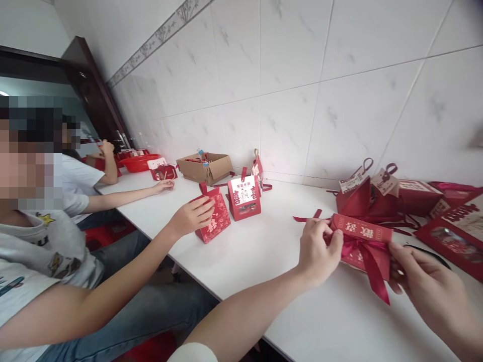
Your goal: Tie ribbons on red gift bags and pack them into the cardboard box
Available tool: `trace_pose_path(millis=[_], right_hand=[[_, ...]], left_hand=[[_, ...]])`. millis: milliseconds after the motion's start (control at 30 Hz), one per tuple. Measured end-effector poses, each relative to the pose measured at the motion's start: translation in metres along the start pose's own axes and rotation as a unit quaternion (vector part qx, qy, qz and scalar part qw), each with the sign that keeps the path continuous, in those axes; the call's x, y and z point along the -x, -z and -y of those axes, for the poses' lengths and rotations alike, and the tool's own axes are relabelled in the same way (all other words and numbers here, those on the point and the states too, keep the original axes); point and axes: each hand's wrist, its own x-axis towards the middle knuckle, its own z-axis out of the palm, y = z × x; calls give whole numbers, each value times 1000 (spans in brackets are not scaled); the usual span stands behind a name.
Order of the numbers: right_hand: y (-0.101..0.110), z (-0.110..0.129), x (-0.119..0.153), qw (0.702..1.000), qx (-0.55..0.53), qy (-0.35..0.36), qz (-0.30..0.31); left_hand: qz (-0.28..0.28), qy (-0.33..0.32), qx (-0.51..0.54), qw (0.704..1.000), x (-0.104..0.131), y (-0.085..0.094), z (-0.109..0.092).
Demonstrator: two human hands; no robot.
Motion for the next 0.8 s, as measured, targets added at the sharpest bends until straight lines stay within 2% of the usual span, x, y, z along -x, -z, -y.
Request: trace_pose_path(millis=[167, 267, 367, 533, 800], right_hand=[[-9, 3, 0, 989, -140, -32, 28], [-14, 5, -5, 982, -184, -25, 32], [-15, 6, -5, 983, -179, -13, 27], [-13, 11, 3, 984, -166, -15, 64], [-14, 9, -1, 980, -192, -37, 37]], left_hand=[[-16, -64, -35, 997, -5, 2, 8], [-17, -65, -28, 997, -10, 2, 10], [-20, -51, 13, 998, -12, 2, 10], [-39, -41, 36, 998, -8, 5, 8], [-28, 2, 36, 999, -7, 2, 5]])
